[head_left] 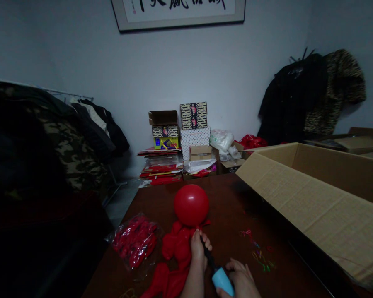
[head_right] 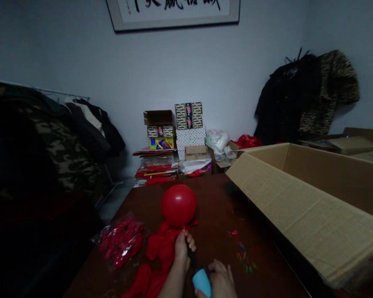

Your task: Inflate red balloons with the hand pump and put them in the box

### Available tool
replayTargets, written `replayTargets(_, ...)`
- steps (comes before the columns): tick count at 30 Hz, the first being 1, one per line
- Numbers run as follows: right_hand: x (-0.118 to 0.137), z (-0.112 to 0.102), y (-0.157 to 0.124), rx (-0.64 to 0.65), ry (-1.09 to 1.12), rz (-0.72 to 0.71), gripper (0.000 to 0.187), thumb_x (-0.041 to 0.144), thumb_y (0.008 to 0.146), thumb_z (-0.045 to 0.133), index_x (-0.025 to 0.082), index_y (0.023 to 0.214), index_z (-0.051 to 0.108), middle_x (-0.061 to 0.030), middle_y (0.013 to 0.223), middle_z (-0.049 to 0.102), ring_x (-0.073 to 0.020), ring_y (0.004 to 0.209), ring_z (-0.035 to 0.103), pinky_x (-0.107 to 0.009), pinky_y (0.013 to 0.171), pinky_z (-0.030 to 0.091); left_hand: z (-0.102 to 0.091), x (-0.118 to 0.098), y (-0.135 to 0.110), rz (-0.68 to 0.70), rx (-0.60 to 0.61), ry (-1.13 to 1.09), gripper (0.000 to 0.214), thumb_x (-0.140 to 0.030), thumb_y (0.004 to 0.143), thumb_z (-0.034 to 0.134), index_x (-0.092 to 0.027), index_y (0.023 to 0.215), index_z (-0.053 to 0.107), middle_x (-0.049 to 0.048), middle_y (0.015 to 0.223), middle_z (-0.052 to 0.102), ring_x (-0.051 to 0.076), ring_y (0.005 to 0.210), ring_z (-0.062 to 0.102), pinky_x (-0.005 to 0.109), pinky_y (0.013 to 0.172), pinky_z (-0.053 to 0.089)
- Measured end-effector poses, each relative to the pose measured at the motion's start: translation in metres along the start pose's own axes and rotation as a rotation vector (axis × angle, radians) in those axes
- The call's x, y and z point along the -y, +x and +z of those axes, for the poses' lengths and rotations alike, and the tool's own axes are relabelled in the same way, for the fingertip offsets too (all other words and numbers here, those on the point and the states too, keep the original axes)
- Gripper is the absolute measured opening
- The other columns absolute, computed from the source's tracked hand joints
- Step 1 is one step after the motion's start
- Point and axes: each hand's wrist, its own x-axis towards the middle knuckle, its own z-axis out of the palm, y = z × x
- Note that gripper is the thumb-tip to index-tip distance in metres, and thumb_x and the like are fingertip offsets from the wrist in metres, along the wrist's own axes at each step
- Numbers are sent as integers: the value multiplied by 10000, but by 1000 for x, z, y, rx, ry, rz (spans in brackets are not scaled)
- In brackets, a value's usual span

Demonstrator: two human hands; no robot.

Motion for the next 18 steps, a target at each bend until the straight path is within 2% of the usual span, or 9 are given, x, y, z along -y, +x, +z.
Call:
replayTargets(6, 17, 0, 14, -59, -17, 27, 424, 467, 688, 524, 145, 922, 671, -142, 1223, 567, -338, 1284, 382, -541, 1102, 144, 0, 2, 4, -20, 1, 35, 503, -584, 574, 694, -231, 695, 357, -103, 445, 368, 54, 327, 316, 195, 353, 183)
replayTargets(13, 8, 14, 8, -62, -122, 44, 571, 450, 689, 542, 106, 1140, 596, -189, 1294, 540, -338, 1317, 354, -527, 1112, 158, 1, 4, 2, -15, -20, 39, 515, -599, 563, 691, -233, 699, 355, -106, 441, 368, 57, 321, 324, 185, 349, 162)
replayTargets(16, -2, 24, 5, -83, -174, 59, 438, 381, 724, 550, 125, 1068, 642, -191, 1299, 545, -328, 1305, 384, -502, 1106, 215, 2, 4, 0, -18, -16, 32, 508, -592, 573, 687, -233, 704, 353, -106, 445, 370, 55, 320, 327, 183, 353, 157)
replayTargets(18, -10, 31, 0, -107, -184, 88, 311, 239, 785, 459, 163, 992, 678, -147, 1268, 585, -290, 1275, 436, -465, 1095, 268, 2, 3, -2, -18, -7, 35, 504, -581, 571, 691, -233, 704, 352, -107, 447, 374, 55, 321, 327, 186, 354, 164)
